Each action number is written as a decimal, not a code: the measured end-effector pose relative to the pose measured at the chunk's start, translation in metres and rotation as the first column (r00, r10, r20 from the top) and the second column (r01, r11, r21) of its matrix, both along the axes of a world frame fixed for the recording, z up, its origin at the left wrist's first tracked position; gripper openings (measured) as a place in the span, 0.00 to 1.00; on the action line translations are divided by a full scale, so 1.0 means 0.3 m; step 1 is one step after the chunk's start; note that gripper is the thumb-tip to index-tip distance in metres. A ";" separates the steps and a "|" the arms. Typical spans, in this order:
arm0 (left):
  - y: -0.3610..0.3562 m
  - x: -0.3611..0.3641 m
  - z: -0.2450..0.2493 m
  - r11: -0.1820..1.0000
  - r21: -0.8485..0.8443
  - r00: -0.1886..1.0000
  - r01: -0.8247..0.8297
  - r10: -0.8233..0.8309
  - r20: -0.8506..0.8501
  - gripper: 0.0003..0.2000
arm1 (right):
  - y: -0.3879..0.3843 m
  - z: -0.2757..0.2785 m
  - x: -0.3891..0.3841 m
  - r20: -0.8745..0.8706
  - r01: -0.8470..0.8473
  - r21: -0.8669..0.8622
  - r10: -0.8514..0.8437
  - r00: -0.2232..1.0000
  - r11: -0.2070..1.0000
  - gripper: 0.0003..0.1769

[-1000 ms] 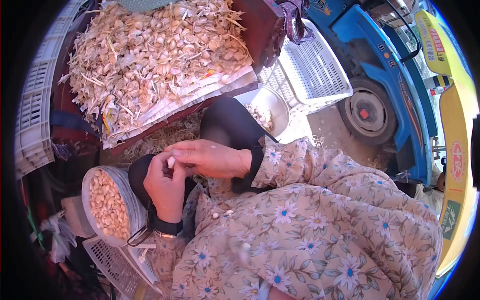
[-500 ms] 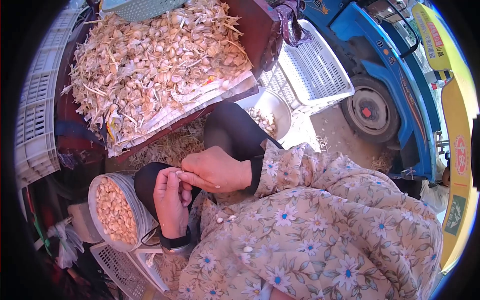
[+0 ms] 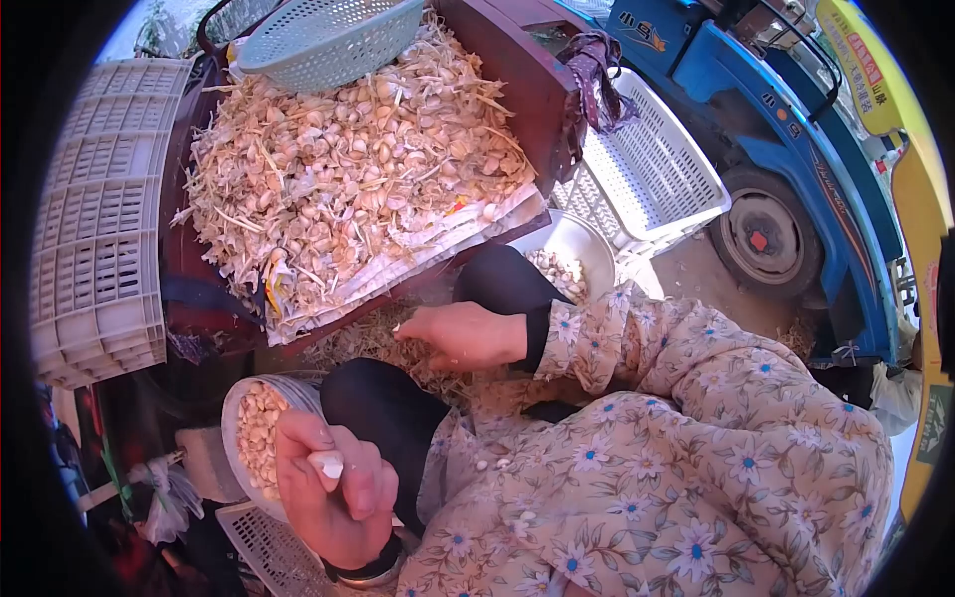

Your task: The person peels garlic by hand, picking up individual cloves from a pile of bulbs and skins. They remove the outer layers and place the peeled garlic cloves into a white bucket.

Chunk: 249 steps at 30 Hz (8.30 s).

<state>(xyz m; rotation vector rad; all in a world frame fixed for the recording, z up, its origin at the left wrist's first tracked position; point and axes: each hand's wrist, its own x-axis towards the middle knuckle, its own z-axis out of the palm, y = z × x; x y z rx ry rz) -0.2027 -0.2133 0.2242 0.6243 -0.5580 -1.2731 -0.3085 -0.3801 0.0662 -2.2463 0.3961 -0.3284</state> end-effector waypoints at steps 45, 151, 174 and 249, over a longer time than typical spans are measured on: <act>0.347 0.123 0.014 0.956 -0.157 0.968 -0.246 0.252 0.018 0.09 | -0.288 0.073 0.275 0.325 0.293 0.302 -0.387 0.863 0.907 0.12; -0.088 0.001 0.159 0.788 -0.210 0.776 0.579 -0.453 0.440 0.10 | -0.455 -0.041 0.262 0.057 0.268 -0.574 -0.288 0.956 0.774 0.08; 0.277 0.355 -0.360 0.665 0.347 0.749 -0.661 0.556 0.361 0.14 | -0.237 0.162 0.087 0.233 -0.039 0.575 -0.117 0.965 0.817 0.16; -0.674 0.470 -0.513 0.843 0.099 -0.425 -0.528 -0.364 0.829 0.17 | -0.470 0.015 0.250 -0.083 0.120 -0.474 -0.180 0.980 0.872 0.11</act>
